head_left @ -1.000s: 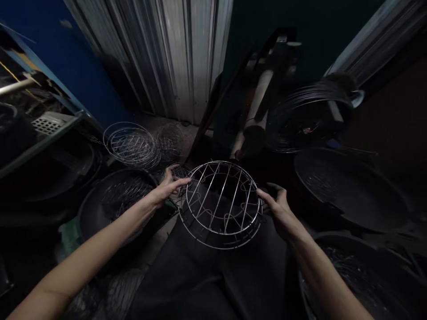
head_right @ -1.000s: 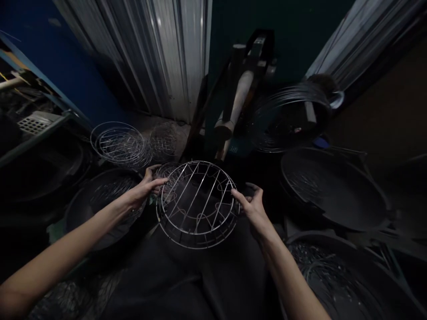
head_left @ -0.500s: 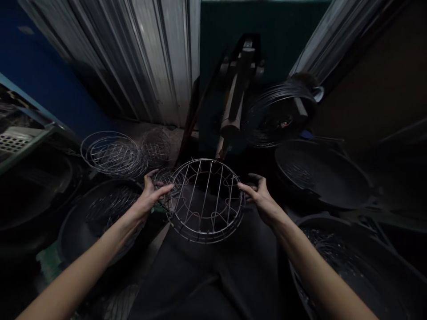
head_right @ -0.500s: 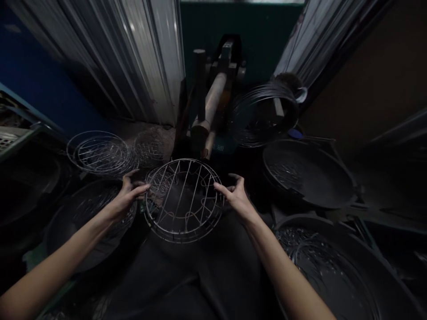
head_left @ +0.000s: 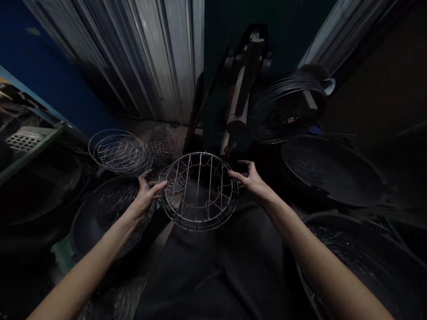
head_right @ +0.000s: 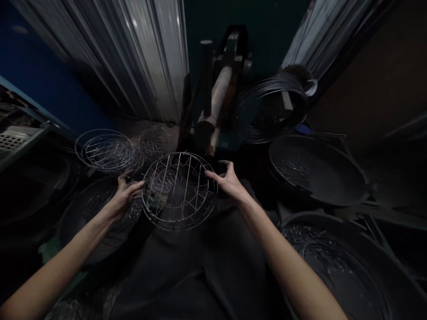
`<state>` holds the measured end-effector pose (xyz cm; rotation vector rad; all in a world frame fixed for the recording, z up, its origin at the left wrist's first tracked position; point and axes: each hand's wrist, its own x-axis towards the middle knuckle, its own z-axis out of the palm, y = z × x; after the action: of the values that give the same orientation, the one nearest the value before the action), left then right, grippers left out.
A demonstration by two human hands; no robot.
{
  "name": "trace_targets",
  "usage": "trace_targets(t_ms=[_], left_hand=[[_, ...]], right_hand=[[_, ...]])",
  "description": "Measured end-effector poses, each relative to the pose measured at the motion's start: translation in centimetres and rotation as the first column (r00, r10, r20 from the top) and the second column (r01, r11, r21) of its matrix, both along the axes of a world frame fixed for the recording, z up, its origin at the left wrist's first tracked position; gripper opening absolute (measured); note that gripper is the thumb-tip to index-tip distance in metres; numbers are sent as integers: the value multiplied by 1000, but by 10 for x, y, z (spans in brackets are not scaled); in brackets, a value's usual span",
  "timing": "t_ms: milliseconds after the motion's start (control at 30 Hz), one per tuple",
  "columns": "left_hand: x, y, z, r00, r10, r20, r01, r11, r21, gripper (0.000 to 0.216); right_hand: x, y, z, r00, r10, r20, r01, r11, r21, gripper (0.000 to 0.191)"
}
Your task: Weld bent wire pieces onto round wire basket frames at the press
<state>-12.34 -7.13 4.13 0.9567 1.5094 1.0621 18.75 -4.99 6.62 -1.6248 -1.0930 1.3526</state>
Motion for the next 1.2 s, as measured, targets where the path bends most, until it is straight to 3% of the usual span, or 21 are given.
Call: trace_targets(t_ms=[200,433,700,900,1200], left_hand=[[-1,-1,-4,999,42,-11,-42,999,-32,83],[-4,0,-6,998,57,-1,-57,998,-19,82],[0,-4,-3,999,42,-11,-42,999,-20,81],[-3,-14,-19,999,26,-35,-28,998,-55,80],[-9,-51,-42,989,15,-145,-43,980,-194,82]], right_hand=[[2,2,1,996,89,-12,-89,996,4,76],[10,-1,-3,977,194,-89,-193,981,20,88],[13,-1,-6,983,180,-37,-178,983,49,93],[14,-9,-27,987,149,-55,-150,989,-16,99],[5,-24,-76,975,197,-101,-212,962,-170,107]])
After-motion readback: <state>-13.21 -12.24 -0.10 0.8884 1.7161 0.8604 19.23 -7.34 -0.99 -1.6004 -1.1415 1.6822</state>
